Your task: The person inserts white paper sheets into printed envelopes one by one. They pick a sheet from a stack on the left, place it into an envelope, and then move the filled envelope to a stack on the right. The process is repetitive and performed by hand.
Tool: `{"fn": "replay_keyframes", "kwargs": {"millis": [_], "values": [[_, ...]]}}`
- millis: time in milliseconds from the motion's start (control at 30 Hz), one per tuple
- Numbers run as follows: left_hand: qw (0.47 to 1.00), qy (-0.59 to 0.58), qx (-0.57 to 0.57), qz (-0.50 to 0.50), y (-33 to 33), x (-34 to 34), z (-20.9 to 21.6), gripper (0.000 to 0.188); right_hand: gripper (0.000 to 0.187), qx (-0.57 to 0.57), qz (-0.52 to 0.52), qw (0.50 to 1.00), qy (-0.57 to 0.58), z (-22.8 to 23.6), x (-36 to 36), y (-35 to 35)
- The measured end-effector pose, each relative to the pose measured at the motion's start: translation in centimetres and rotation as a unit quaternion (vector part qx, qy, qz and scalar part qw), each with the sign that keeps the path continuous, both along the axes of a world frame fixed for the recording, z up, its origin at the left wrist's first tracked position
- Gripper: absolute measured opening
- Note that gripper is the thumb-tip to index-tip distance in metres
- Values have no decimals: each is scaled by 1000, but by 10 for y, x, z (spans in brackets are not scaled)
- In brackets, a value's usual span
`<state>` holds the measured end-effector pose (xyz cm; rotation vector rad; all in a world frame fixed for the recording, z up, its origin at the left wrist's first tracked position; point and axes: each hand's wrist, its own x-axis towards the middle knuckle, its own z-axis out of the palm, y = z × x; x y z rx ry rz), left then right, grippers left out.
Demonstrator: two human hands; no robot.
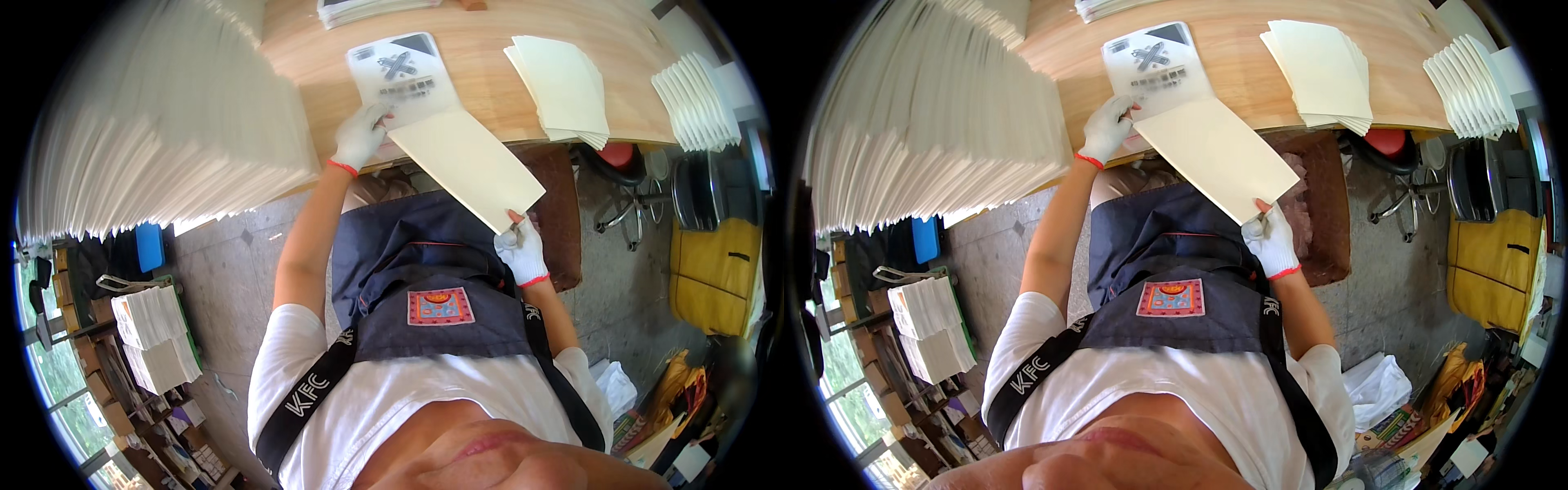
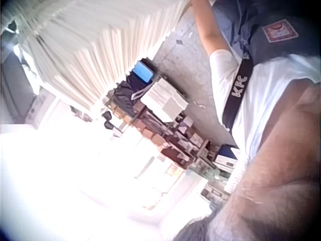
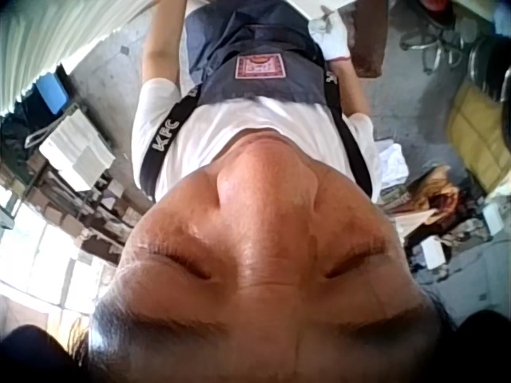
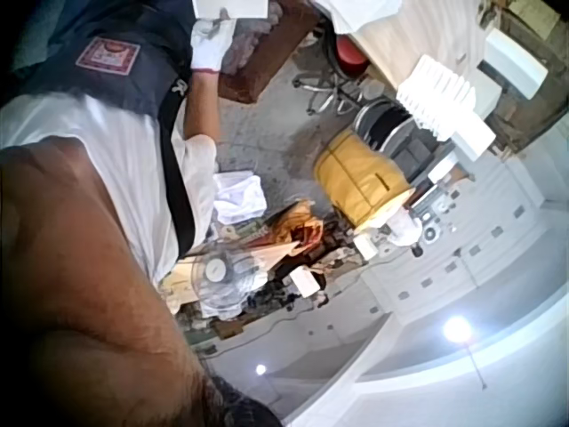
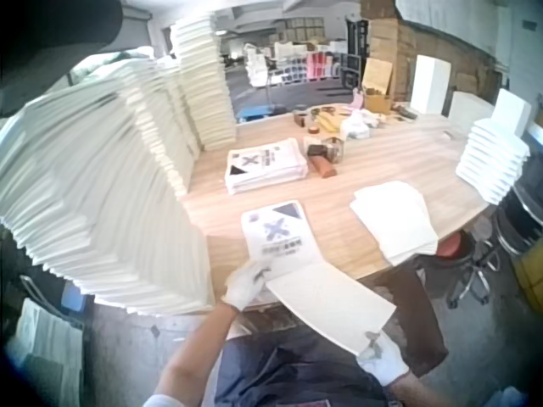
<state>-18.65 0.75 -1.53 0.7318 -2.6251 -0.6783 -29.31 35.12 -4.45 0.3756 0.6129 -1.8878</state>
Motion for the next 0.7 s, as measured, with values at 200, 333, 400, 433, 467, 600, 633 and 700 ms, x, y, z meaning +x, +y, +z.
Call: {"fn": "replay_keyframes", "kwargs": {"millis": [200, 333, 400, 433, 467, 600, 633, 700], "values": [[991, 56, 94, -80, 3, 0, 7, 30, 21, -2, -35, 998, 44, 4, 15, -17], [994, 111, 23, -4, 33, 7, 1, 38, 19, 38, -37, 993, 105, 24, 37, -30], [960, 270, 12, 75, 57, 7, -23, 45, 18, 34, -19, 989, 139, 28, 43, -29], [875, 406, 238, 111, 73, 1, -46, 50, 18, 38, -16, 988, 148, 30, 46, -29], [830, 439, 315, 140, 87, -9, -49, 58, 18, 46, -16, 986, 157, 32, 48, -28], [660, 517, 521, 159, 120, -54, -80, 56, 18, 48, 20, 979, 195, 44, 54, -22], [647, 488, 571, 133, 124, -61, -88, 53, 18, 51, 36, 976, 208, 45, 55, -22], [626, 428, 645, 94, 133, -59, -105, 47, 17, 58, 66, 968, 233, 43, 55, -20]]}}
